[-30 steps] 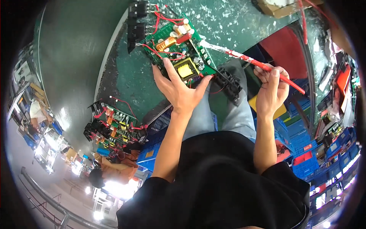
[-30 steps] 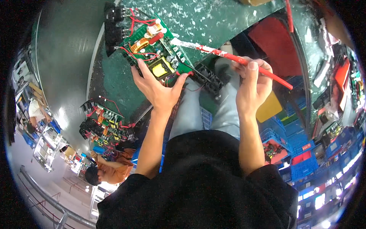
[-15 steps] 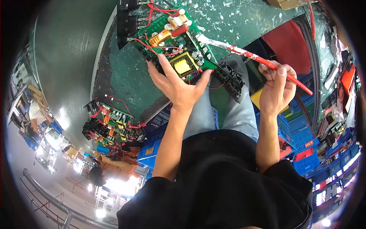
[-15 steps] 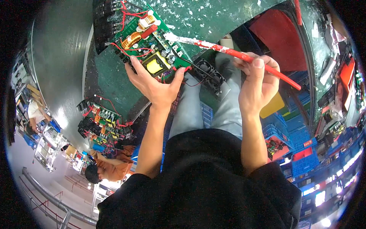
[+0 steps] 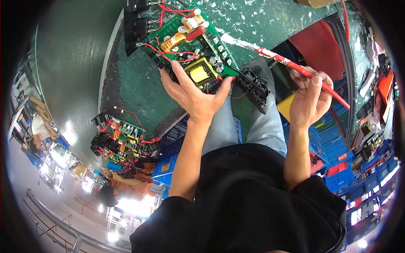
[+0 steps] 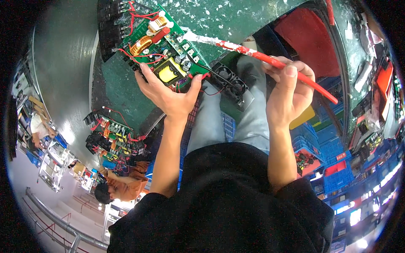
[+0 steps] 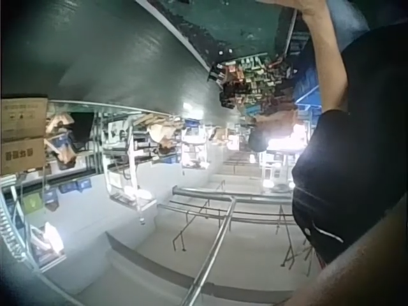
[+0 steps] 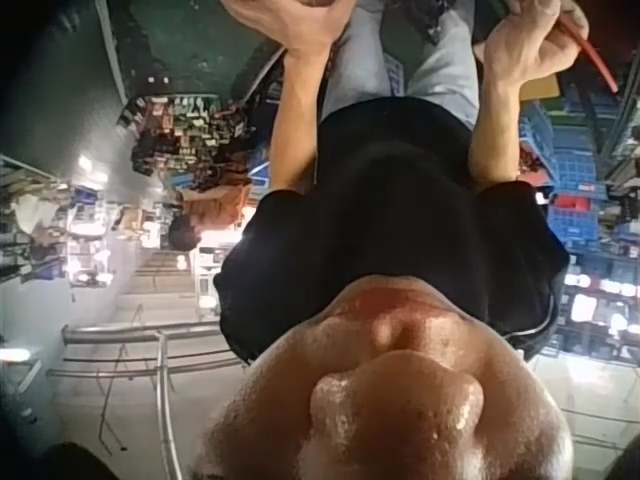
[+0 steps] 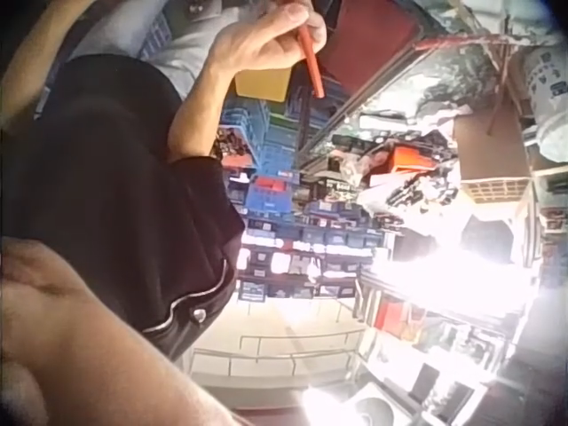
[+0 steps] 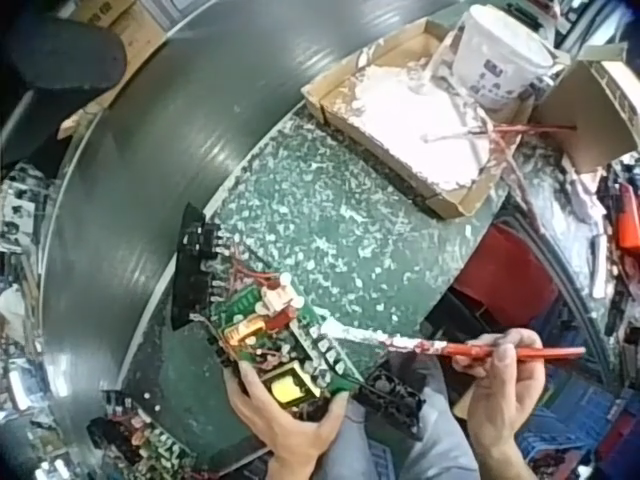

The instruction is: The worker is assembling and inspecting electronic components and circuit boards on a production line.

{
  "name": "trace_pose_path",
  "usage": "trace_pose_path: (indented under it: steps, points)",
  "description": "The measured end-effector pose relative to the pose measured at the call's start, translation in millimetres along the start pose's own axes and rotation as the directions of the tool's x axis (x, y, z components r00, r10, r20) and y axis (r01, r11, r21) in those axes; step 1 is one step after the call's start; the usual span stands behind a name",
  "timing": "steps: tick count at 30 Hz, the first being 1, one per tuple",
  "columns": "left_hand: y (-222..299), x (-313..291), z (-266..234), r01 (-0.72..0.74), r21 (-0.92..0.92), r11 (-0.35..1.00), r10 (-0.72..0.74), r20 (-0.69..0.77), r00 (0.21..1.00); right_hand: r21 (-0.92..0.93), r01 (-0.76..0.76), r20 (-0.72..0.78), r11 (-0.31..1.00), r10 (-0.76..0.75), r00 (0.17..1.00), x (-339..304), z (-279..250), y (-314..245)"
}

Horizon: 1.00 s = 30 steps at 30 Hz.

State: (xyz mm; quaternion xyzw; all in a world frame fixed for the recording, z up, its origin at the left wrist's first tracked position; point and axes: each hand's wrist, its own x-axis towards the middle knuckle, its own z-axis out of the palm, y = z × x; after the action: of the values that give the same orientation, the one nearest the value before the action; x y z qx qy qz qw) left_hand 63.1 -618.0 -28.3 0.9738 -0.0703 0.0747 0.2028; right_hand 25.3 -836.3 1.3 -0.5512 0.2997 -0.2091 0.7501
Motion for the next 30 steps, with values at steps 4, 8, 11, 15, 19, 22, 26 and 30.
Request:
trace_pose_path:
  steps: [4,8,11,15,19,22,26,30]
  points:
    - [0,-1,1,-0.008,0.005,1.0,0.008,-0.002,1.0,-0.038,0.004,0.031,0.999,-0.003,1.0,1,1,0]
    - [0,-1,1,0.0,0.001,1.0,0.0,0.006,1.0,-0.011,0.034,0.018,0.999,-0.034,0.999,0,-8,-7]
    - [0,-1,1,0.003,0.002,1.0,-0.003,0.006,1.0,-0.025,0.016,-0.023,1.0,-0.016,1.0,-2,-13,-8]
    - [1,0,1,0.005,0.003,1.0,-0.005,0.007,1.0,-0.039,0.013,0.032,0.999,-0.012,0.999,-5,-12,-4]
    - [1,1,0,0.006,0.008,1.0,-0.006,0.012,1.0,-0.027,0.032,0.067,0.999,-0.03,0.997,-5,-6,-3]
    - [0,1,-1,0.006,0.011,1.0,-0.006,0.009,1.0,-0.053,0.012,0.075,0.999,-0.008,0.997,-4,-8,-3]
    - [1,0,0,0.007,0.013,1.0,-0.007,0.014,1.0,-0.066,0.041,0.05,0.997,-0.037,0.998,-2,-11,-6]
    - [-1,0,1,0.0,0.019,1.0,0.0,0.01,1.0,-0.071,0.041,0.02,0.997,-0.039,0.999,-1,-6,-4]
